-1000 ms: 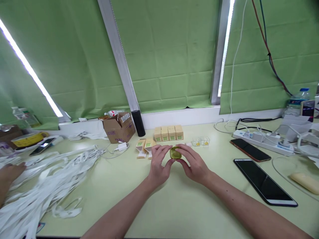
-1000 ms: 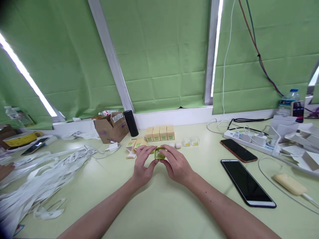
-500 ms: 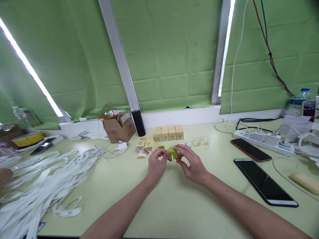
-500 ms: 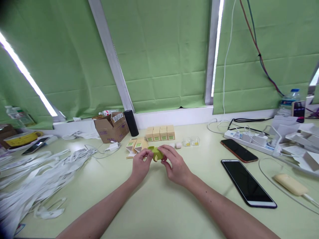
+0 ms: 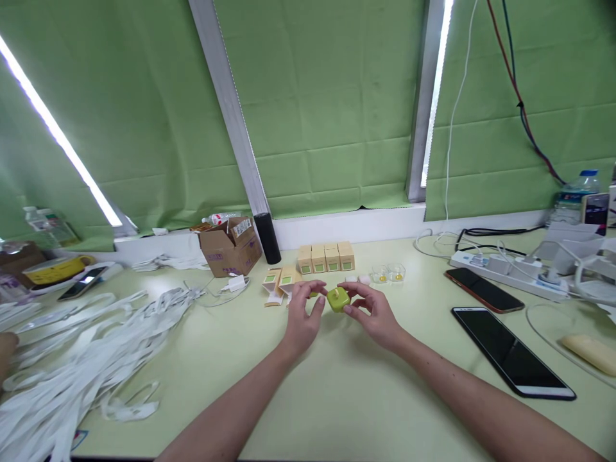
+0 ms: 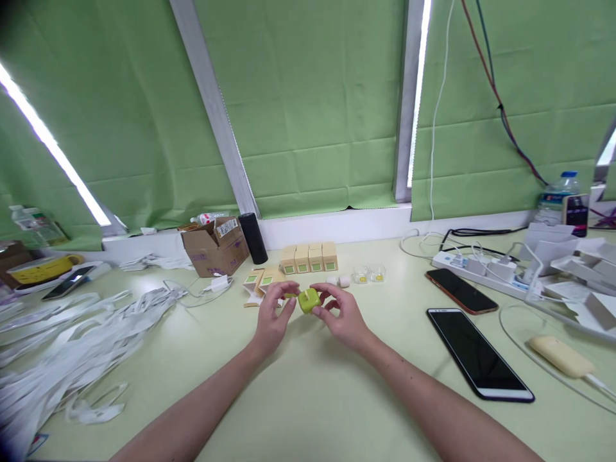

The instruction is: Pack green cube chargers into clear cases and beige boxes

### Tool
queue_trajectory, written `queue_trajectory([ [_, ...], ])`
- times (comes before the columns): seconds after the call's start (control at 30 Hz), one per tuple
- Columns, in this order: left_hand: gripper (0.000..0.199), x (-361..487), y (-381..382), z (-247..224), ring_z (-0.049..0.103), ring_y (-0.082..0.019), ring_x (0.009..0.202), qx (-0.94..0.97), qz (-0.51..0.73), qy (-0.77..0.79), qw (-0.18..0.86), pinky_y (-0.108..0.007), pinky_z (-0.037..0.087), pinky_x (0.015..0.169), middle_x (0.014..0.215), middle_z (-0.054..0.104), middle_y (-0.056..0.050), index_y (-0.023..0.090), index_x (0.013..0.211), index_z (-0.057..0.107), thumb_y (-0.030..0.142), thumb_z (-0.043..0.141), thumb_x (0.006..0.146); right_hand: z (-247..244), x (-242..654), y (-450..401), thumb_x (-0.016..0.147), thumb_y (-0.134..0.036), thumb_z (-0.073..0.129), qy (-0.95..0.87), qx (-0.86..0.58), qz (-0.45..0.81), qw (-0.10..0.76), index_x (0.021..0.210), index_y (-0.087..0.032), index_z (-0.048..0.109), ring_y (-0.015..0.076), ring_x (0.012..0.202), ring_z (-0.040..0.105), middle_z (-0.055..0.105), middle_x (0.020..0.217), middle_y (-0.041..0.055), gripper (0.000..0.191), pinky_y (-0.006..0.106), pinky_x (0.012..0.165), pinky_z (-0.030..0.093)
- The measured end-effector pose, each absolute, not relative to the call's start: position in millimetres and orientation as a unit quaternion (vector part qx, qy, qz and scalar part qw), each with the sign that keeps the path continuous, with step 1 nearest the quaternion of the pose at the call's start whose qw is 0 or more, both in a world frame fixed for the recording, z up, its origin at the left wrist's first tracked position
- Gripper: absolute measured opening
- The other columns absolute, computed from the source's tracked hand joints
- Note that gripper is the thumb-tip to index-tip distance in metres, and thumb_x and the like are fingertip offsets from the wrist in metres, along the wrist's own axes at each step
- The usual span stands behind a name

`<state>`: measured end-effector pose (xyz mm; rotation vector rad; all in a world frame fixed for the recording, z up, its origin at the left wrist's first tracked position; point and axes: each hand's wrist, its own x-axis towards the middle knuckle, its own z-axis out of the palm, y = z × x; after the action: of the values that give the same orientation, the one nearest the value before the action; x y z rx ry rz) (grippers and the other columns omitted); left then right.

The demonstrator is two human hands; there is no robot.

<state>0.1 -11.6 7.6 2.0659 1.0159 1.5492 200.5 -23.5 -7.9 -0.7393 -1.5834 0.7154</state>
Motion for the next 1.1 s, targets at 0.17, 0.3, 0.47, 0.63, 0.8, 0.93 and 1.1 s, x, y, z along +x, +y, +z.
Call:
queue_trajectory([
  [0.17, 0.067, -2.1, -14.1, 10.0, 0.049, -0.031, 0.129, 0.799, 0.479, 0.293, 0.215, -0.053, 0.044, 0.108, 0.133, 0.065, -0.011, 0.029, 0.146, 0.053, 0.014, 0.069, 0.082, -17.0, 203.8, -14.5, 0.090, -0.046, 0.072, -0.670, -0.313, 0.371, 0.562, 0.123, -0.021, 0.074, 0.0230, 0.092, 0.070, 0.077, 0.111, 0.0116, 0.041, 0.037, 0.076, 0.062],
  [0.3, 0.061, -1.0, -15.7, 12.5, 0.048, -0.033, 0.131, 0.828, 0.445, 0.264, 0.218, -0.057, 0.042, 0.112, 0.132, 0.066, -0.010, 0.029, 0.136, 0.062, 0.011, 0.070, 0.079, -18.0, 204.5, -13.2, 0.090, -0.054, 0.071, -0.680, -0.311, 0.392, 0.536, 0.117, -0.020, 0.077, 0.0230, 0.087, 0.070, 0.079, 0.109, 0.0110, 0.044, 0.037, 0.075, 0.059],
  [0.47, 0.040, 0.4, -15.1, 13.4, 0.052, -0.033, 0.126, 0.832, 0.439, 0.272, 0.204, -0.057, 0.045, 0.108, 0.124, 0.069, -0.011, 0.026, 0.120, 0.073, 0.016, 0.074, 0.082, -16.7, 206.3, -12.6, 0.090, -0.057, 0.071, -0.690, -0.312, 0.394, 0.521, 0.113, -0.020, 0.078, 0.0231, 0.087, 0.070, 0.080, 0.104, 0.0090, 0.044, 0.036, 0.077, 0.057],
  [0.63, 0.038, 1.9, -9.0, 8.6, 0.056, -0.030, 0.120, 0.793, 0.479, 0.301, 0.226, -0.051, 0.048, 0.104, 0.114, 0.071, -0.010, 0.025, 0.113, 0.074, 0.022, 0.084, 0.077, -19.8, 209.0, -7.7, 0.098, -0.055, 0.061, -0.690, -0.320, 0.366, 0.536, 0.115, -0.020, 0.075, 0.0252, 0.095, 0.074, 0.079, 0.106, 0.0096, 0.041, 0.039, 0.082, 0.058],
  [0.8, 0.045, -1.9, 4.5, 1.1, 0.066, -0.027, 0.110, 0.700, 0.536, 0.339, 0.327, -0.042, 0.052, 0.093, 0.120, 0.073, -0.013, 0.022, 0.117, 0.074, 0.039, 0.087, 0.077, -28.1, 226.8, 9.1, 0.100, -0.032, 0.056, -0.719, -0.448, 0.097, 0.523, 0.111, -0.022, 0.073, 0.0279, 0.100, 0.068, 0.078, 0.102, 0.0088, 0.022, 0.044, 0.082, 0.056],
  [0.93, 0.059, -3.3, 8.5, -0.5, 0.071, -0.026, 0.103, 0.614, 0.540, 0.318, 0.480, -0.040, 0.055, 0.092, 0.120, 0.076, -0.015, 0.017, 0.123, 0.072, 0.050, 0.087, 0.076, -33.1, 247.2, 24.6, 0.093, -0.010, 0.055, -0.751, -0.491, -0.088, 0.433, 0.104, -0.020, 0.073, 0.0323, 0.110, 0.061, 0.076, 0.110, 0.0122, 0.023, 0.051, 0.092, 0.053],
  [1.1, 0.059, -0.7, 3.4, 4.1, 0.072, -0.026, 0.105, 0.569, 0.544, 0.296, 0.541, -0.040, 0.053, 0.096, 0.115, 0.078, -0.014, 0.017, 0.121, 0.075, 0.050, 0.089, 0.074, -36.1, 256.9, 29.8, 0.097, -0.013, 0.052, -0.775, -0.531, -0.161, 0.303, 0.104, -0.019, 0.075, 0.0395, 0.145, 0.042, 0.064, 0.143, 0.0141, 0.024, 0.061, 0.115, 0.037],
])
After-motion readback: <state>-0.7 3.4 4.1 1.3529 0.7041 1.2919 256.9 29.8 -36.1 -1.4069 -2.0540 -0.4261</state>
